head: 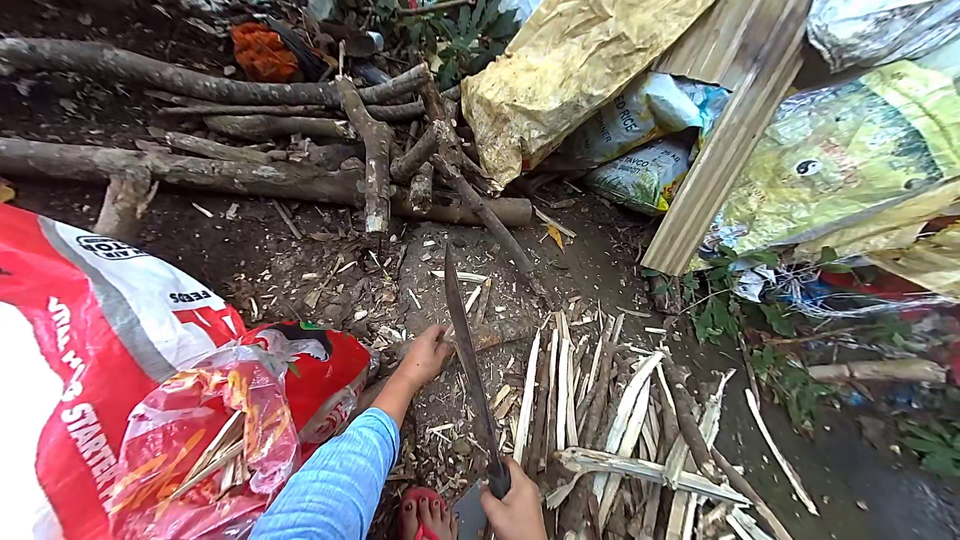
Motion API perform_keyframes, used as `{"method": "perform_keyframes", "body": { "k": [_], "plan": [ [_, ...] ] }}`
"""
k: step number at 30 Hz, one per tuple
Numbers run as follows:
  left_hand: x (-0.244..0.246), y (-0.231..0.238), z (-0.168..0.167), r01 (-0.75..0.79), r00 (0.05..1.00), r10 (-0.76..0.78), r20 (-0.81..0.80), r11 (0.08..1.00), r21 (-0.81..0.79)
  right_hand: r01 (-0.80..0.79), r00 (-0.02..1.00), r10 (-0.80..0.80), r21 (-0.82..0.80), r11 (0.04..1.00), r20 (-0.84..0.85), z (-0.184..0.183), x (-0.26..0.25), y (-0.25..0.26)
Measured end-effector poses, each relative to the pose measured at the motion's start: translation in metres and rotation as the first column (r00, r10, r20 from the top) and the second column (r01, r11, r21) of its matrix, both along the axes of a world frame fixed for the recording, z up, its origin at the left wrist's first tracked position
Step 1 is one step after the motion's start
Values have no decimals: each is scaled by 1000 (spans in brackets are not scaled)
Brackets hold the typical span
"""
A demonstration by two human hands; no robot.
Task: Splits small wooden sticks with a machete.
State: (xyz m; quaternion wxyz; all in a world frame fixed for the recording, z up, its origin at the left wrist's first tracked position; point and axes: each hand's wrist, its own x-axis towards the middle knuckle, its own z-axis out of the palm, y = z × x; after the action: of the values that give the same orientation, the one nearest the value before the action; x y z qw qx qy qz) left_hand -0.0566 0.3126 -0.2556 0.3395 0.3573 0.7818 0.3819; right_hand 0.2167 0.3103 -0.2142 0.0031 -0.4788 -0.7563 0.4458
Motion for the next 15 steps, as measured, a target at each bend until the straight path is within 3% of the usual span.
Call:
{"method": "perform_keyframes", "body": {
  "k": [3,5,7,8,12,15],
  "plan": [
    [-8,-4,-6,-89,992,84,96,995,49,15,1000,-15,0,1000,-3,1,2,-2],
    [-10,-8,-10,-260,933,221,283,960,107,38,999,-38,-13,999,-10,-1,5,-5],
    [-12,-11,-11,-385,849,327,415,921,60,63,998,-63,-35,997,-19,-7,10,-7],
    [-13,-12,-13,-376,845,341,413,927,3,73,997,-75,-54,996,-18,-10,12,-9],
    [-11,-18,-31,-181,964,211,159,965,-188,118,993,-118,-141,983,9,-21,22,-16],
    [-5,-25,-36,-78,993,47,-105,946,-315,140,990,-134,-183,973,45,-27,30,-19]
  ]
}}
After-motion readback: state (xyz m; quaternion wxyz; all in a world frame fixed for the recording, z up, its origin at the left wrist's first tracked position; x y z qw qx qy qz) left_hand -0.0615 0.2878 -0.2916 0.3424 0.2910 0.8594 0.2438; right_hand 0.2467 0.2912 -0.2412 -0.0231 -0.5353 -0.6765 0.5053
